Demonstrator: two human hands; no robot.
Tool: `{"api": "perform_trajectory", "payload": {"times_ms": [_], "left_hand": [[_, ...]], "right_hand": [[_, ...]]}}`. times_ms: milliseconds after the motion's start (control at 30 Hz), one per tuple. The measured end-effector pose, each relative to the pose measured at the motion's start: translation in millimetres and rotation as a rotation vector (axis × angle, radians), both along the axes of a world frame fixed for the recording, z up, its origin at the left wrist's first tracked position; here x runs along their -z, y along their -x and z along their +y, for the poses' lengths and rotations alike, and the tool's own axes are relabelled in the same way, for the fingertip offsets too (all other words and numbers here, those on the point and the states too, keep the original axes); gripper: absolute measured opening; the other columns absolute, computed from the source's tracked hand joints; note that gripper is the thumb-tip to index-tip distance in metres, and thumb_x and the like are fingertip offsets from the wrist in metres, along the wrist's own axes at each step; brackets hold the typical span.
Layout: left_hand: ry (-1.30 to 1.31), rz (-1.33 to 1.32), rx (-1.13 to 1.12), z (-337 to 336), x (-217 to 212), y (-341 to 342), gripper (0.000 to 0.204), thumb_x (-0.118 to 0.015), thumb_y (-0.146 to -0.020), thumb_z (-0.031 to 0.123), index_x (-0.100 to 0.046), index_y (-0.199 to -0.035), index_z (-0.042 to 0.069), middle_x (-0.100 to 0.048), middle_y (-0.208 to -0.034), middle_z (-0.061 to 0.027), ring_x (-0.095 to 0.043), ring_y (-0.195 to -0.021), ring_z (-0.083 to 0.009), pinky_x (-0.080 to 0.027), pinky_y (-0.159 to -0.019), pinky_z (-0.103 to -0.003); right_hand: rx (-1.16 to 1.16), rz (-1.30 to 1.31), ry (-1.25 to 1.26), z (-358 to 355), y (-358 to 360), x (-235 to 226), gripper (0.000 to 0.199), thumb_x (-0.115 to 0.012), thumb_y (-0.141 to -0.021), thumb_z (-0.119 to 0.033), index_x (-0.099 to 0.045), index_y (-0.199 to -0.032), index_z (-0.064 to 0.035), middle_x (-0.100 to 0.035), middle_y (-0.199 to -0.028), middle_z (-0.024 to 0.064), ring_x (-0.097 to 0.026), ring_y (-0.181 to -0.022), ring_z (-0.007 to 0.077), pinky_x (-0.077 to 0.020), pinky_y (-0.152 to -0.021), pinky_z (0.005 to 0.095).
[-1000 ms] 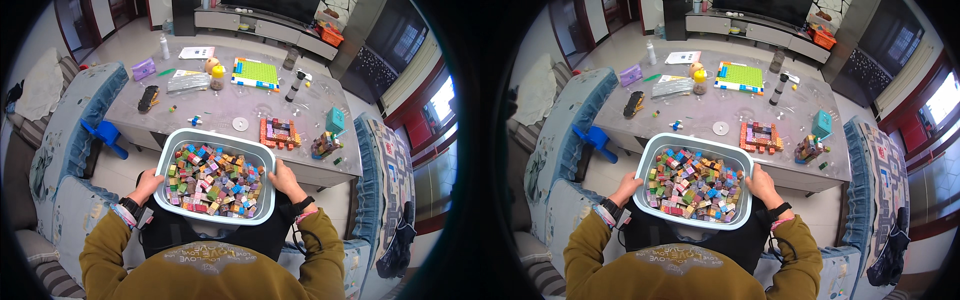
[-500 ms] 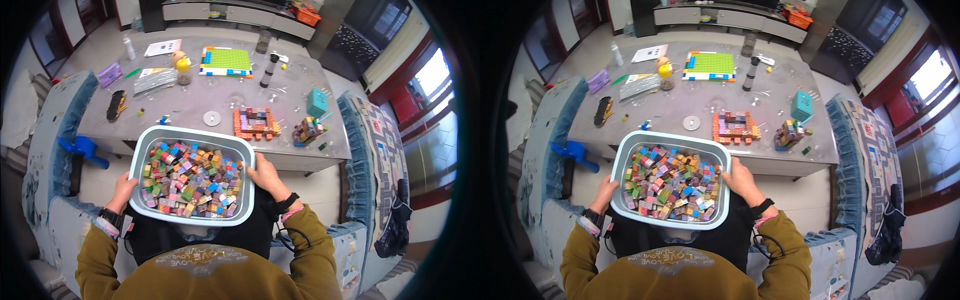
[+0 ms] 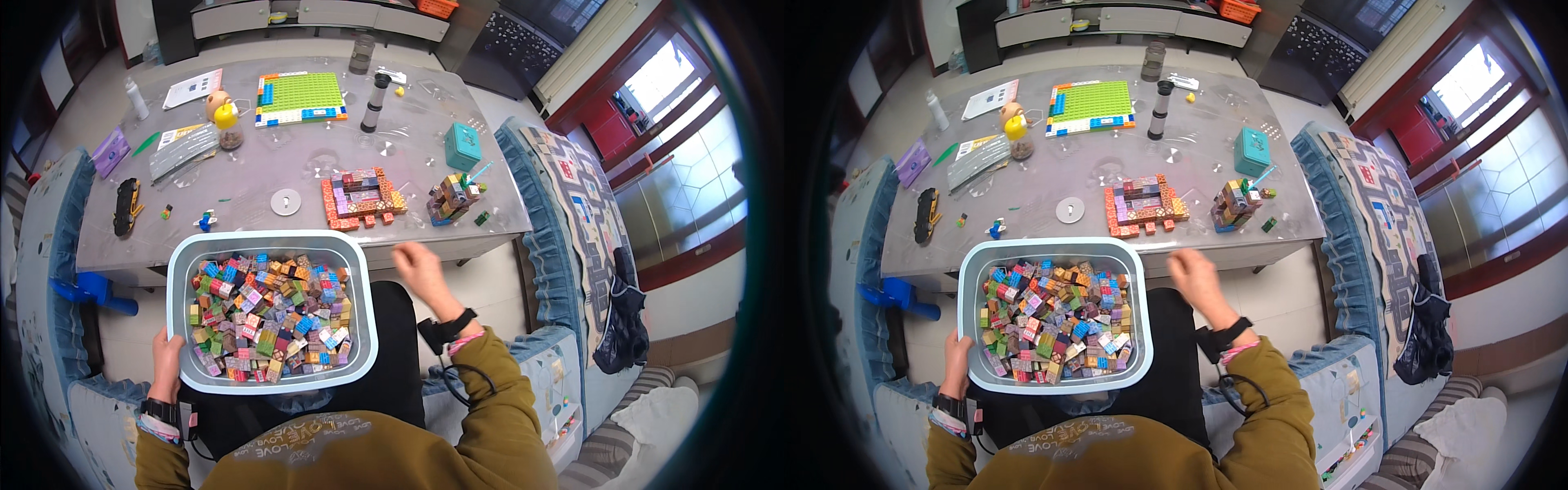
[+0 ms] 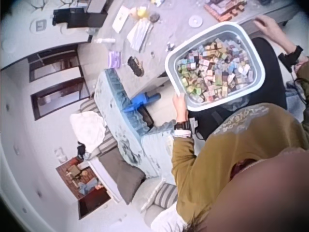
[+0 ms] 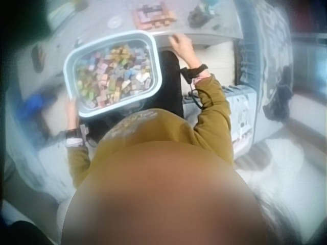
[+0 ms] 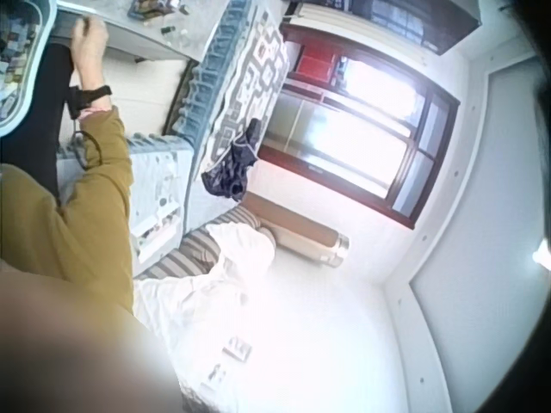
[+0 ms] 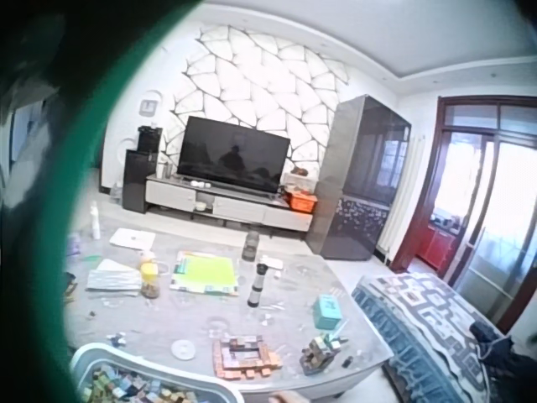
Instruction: The person sits on the floor with a bin of colorful building blocks and repeatedly picks blocks from the bin to place onto small structures on the table. They adjust and add blocks to several small builds, occasionally moving pieces aside to reach others.
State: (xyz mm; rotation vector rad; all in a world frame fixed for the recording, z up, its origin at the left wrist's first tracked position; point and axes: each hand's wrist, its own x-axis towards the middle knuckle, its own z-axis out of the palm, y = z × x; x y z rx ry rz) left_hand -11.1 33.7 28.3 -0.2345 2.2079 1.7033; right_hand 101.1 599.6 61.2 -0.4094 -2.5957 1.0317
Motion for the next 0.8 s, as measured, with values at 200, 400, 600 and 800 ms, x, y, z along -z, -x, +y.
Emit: {"api": "perform_trajectory", "payload": {"times_ms": [200, 400, 600, 800], "left_hand": [[-0.041, 0.011, 0.034, -5.2, 0.9, -0.5, 0.033, -0.055, -0.088, 0.01, -0.067, -0.114, -0.004, -0.066, -0.096, -0.0028, -0.059, -0.081, -0.0116, -0.049, -0.073, -0.028], [-0.023, -0.018, -0.015, -5.1, 2.0, 0.7, 0.034, -0.054, -0.087, 0.009, -0.067, -0.116, -0.003, -0.065, -0.095, -0.0024, -0.059, -0.079, -0.0117, -0.048, -0.071, -0.028], [0.006, -0.012, -0.037, -6.0, -0.7, 0.7, 0.034, -0.053, -0.087, 0.009, -0.066, -0.116, -0.003, -0.065, -0.094, -0.003, -0.06, -0.077, -0.0127, -0.05, -0.068, -0.029], [0.017, -0.027, 0.009, -10.7, -2.5, 2.0, 0.036, -0.051, -0.087, 0.011, -0.064, -0.119, 0.0, -0.066, -0.101, -0.0056, -0.064, -0.084, -0.0165, -0.053, -0.076, -0.032]], "right_hand": [[0.492, 0.057, -0.278, 161.3, -50.4, 10.1, 0.055, -0.085, -0.085, -0.014, -0.059, -0.132, -0.0027, -0.065, -0.112, 0.0195, -0.067, -0.1, 0.0377, -0.0549, -0.092, 0.0468], [0.463, -0.113, -0.268, 254.9, -32.9, 36.0, 0.071, -0.093, -0.077, -0.022, -0.059, -0.137, -0.0056, -0.063, -0.123, 0.0182, -0.069, -0.097, 0.033, -0.0575, -0.092, 0.0435], [0.347, -0.191, -0.308, 283.2, 1.6, 51.8, 0.055, -0.087, -0.079, -0.017, -0.067, -0.13, -0.0094, -0.072, -0.12, 0.0171, -0.071, -0.107, 0.0356, -0.0567, -0.096, 0.0451], [0.377, -0.166, -0.244, 278.2, 21.1, 43.0, 0.052, -0.087, -0.079, -0.016, -0.068, -0.126, -0.0097, -0.072, -0.119, 0.0171, -0.069, -0.111, 0.037, -0.0555, -0.099, 0.0454]]}}
